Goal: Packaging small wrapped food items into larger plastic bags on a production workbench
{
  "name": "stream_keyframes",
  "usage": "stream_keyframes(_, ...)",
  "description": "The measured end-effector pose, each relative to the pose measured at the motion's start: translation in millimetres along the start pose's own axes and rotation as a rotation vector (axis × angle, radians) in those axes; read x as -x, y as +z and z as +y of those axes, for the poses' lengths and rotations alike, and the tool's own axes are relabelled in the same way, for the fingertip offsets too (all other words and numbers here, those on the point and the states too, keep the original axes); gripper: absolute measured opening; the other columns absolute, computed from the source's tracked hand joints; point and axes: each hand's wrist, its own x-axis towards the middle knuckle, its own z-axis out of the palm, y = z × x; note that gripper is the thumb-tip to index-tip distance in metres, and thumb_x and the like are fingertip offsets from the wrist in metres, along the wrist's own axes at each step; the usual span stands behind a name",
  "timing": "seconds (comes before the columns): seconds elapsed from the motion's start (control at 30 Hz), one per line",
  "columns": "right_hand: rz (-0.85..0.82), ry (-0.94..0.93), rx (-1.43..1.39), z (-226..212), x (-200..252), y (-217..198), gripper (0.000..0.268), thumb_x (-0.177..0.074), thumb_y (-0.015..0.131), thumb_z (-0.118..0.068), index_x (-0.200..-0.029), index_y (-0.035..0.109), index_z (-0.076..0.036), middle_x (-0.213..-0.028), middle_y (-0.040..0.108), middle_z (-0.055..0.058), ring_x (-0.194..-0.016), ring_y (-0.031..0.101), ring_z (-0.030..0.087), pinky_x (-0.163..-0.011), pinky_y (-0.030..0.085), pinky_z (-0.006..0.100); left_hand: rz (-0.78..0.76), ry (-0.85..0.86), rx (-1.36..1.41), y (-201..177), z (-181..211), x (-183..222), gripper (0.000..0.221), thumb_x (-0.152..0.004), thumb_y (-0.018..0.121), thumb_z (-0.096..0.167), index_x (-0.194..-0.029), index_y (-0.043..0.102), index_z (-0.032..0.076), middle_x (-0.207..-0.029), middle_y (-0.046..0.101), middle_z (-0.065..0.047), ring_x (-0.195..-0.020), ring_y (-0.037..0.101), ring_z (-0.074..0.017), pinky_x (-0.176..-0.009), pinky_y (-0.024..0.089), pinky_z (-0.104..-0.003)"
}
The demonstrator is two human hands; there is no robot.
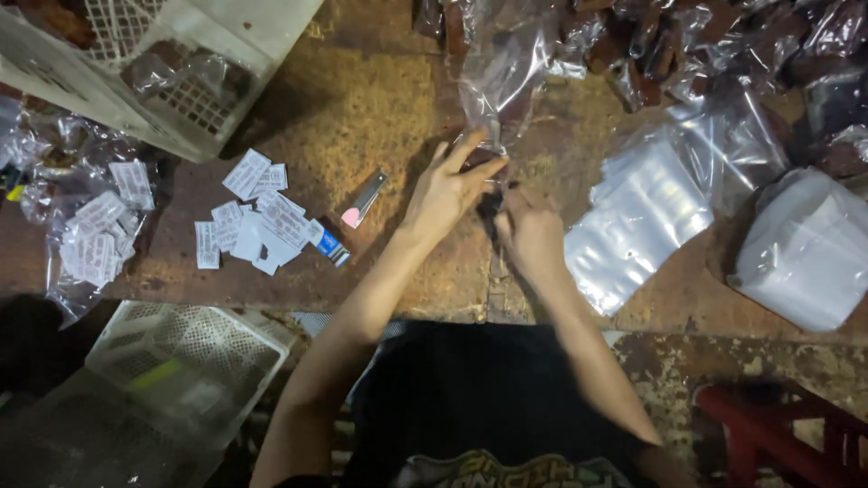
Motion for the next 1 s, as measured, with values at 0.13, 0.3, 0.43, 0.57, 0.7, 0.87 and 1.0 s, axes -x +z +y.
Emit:
stream_keyframes(0.13,0.022,-0.174,0.036,-14.2,13.5,-9.3,0.028,-0.097,0.062,-0.035,-0.080,0.056,-0.014,-0.076,0.052,0.006,-0.077,0.061,0.030,-0.077,0.045,0.040,0.001,-0.117,0.018,5.7,1.5,1.4,0.040,-0.097,0.070,0.020,-0.135,0.069,0.029,-0.167,0.023,-0.020,-0.140,0.047,-0.0487,-0.115,0.044,-0.059)
stream_keyframes(0.3,0.068,-0.203,0.013,-7.3,33.5,-17.1,0.039,-0.104,0.050,-0.046,-0.081,0.054,-0.016,-0.075,0.047,0.003,-0.073,0.055,0.027,-0.075,0.041,0.039,0.010,-0.154,-0.044,11.4,5.9,-13.1,0.041,-0.100,0.065,0.023,-0.135,0.063,0.045,-0.148,0.051,-0.009,-0.119,0.063,-0.0329,-0.098,0.059,-0.042)
stream_keyframes(0.43,0.154,-0.159,-0.065,7.5,49.9,-20.7,0.021,-0.095,0.059,-0.021,-0.076,0.056,-0.013,-0.071,0.049,0.008,-0.074,0.058,0.034,-0.074,0.043,0.043,-0.087,-0.224,-0.156,-6.2,35.5,-37.9,0.041,-0.092,0.071,0.030,-0.129,0.063,0.049,-0.120,0.066,-0.001,-0.118,0.063,-0.0235,-0.087,0.060,-0.034)
stream_keyframes(0.57,0.217,-0.048,-0.039,26.1,58.1,-10.1,0.019,-0.095,0.058,-0.025,-0.081,0.057,-0.012,-0.075,0.050,0.008,-0.082,0.061,0.034,-0.076,0.044,0.044,-0.313,-0.191,0.254,-82.1,28.7,-55.9,0.079,-0.074,0.092,0.031,-0.145,0.057,0.033,-0.123,0.073,-0.016,-0.120,0.064,-0.0399,-0.105,0.048,-0.053)
stream_keyframes(0.7,0.181,0.033,-0.156,-3.2,48.1,-29.2,0.018,-0.096,0.052,-0.010,-0.079,0.053,-0.003,-0.076,0.052,0.012,-0.076,0.048,0.031,-0.078,0.033,0.045,0.061,-0.589,-0.325,-161.5,-179.3,-34.4,0.019,-0.096,0.053,0.028,-0.083,0.065,0.023,-0.071,0.061,0.004,-0.054,0.053,-0.0115,-0.044,0.039,-0.033)
stream_keyframes(0.87,0.145,-0.037,-0.116,-2.8,47.1,-30.2,0.014,-0.095,0.055,-0.010,-0.083,0.052,-0.004,-0.082,0.051,0.012,-0.079,0.050,0.034,-0.080,0.034,0.046,-0.008,-0.969,-1.033,-231.2,-290.8,9.7,0.078,-0.111,0.032,0.070,-0.133,0.061,0.001,-0.147,0.030,-0.049,-0.139,0.022,-0.0593,-0.109,0.020,-0.076)
stream_keyframes(1.0,0.134,-0.031,-0.102,-3.6,47.2,-29.1,0.012,-0.093,0.055,-0.010,-0.084,0.053,-0.003,-0.080,0.049,0.013,-0.077,0.049,0.033,-0.079,0.034,0.046,0.323,-1.098,-0.969,-185.1,-253.3,11.4,0.037,-0.100,0.064,0.057,-0.112,0.071,0.023,-0.138,0.046,-0.033,-0.118,0.052,-0.0529,-0.091,0.052,-0.069)
